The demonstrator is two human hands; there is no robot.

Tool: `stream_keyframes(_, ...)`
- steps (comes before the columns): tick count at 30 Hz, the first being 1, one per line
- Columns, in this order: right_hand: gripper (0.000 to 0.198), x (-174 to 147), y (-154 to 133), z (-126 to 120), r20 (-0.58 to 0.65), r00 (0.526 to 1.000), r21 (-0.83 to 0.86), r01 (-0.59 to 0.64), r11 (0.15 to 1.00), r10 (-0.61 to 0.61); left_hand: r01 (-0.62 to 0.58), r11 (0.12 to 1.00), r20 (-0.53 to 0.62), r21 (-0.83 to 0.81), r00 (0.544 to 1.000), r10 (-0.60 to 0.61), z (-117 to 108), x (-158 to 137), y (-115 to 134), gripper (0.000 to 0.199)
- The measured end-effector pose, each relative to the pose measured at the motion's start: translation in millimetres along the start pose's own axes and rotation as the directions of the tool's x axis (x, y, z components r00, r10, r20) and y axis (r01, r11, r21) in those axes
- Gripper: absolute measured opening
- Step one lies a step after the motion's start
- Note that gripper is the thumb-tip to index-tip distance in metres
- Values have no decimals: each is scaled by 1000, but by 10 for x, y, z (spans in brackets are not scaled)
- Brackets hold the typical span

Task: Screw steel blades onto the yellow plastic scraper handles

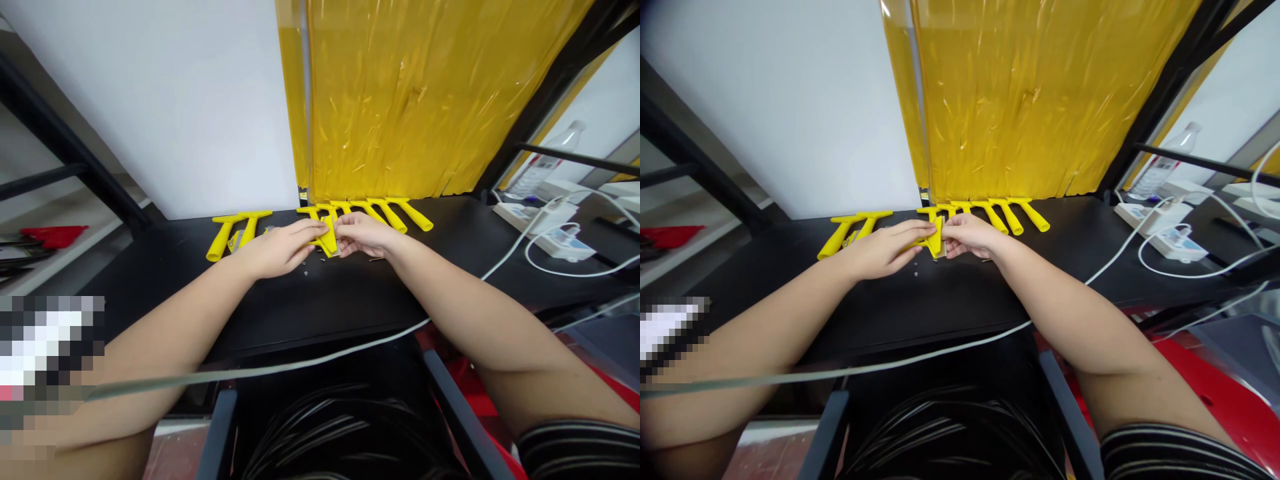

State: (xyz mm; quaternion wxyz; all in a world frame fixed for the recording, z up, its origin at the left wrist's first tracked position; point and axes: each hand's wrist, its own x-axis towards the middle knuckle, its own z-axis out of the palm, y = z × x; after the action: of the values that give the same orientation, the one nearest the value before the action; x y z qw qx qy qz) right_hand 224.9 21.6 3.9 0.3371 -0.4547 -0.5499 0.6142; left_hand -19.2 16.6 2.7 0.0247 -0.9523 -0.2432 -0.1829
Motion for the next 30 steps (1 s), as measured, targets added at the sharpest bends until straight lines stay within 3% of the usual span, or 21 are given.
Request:
stream_keyframes(16,19,20,7,-36,0,1000,25,-12,1000,12,3,1000,62,18,998,-4,-25,-21,-5,55)
stream_keyframes(30,16,-42,-59,20,-54,999,20,-8,1000,9,-2,1000,-29,30,1000,3,-36,-9,11,47)
